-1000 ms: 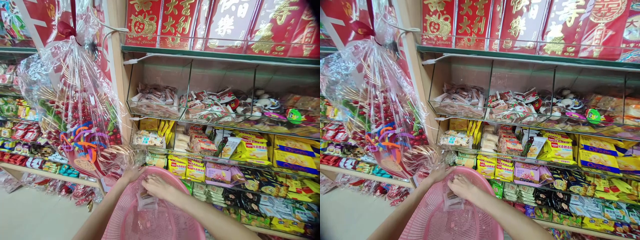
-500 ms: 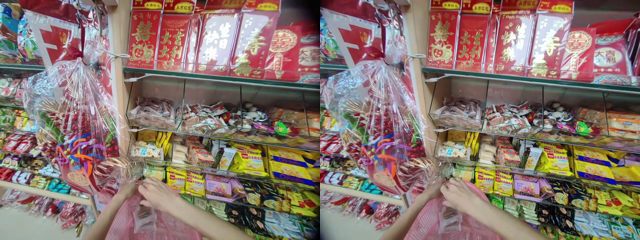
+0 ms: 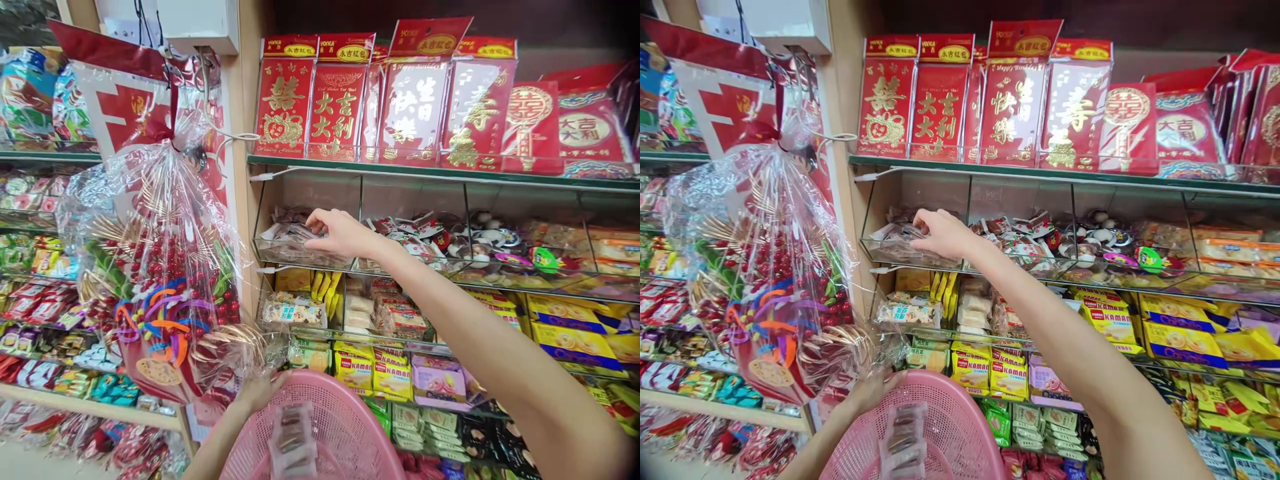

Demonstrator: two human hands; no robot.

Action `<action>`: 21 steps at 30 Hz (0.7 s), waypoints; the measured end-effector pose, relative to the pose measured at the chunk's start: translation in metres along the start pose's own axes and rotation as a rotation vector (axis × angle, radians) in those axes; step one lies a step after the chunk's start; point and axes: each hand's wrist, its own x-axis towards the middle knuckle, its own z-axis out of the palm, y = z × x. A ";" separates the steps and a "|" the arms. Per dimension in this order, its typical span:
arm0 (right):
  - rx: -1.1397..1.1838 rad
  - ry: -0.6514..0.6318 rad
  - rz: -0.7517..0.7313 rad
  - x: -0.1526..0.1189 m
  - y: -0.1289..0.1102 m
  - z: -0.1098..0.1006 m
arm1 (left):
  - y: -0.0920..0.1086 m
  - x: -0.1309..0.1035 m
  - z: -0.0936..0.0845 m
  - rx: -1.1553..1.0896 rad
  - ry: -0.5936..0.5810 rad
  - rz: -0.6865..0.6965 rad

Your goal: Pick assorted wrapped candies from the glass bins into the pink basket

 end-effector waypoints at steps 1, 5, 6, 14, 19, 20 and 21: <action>0.016 -0.038 0.006 0.000 0.004 0.002 | 0.001 0.000 -0.001 0.006 0.006 0.007; 0.082 -0.096 0.014 -0.004 0.009 0.010 | 0.003 0.000 -0.003 0.019 -0.020 -0.018; 0.099 -0.095 0.006 -0.005 0.010 0.012 | 0.003 0.001 -0.003 0.021 -0.026 -0.023; 0.085 -0.106 -0.003 -0.003 0.012 0.013 | 0.004 0.000 -0.005 0.050 -0.009 0.013; 0.134 -0.144 -0.056 -0.004 0.011 0.006 | 0.004 0.001 -0.005 0.037 -0.009 -0.002; 0.159 -0.152 -0.057 -0.005 0.010 0.004 | 0.004 0.001 -0.005 0.036 -0.003 0.001; 0.182 -0.158 -0.056 -0.006 0.010 0.002 | 0.004 0.001 -0.005 0.037 0.003 0.007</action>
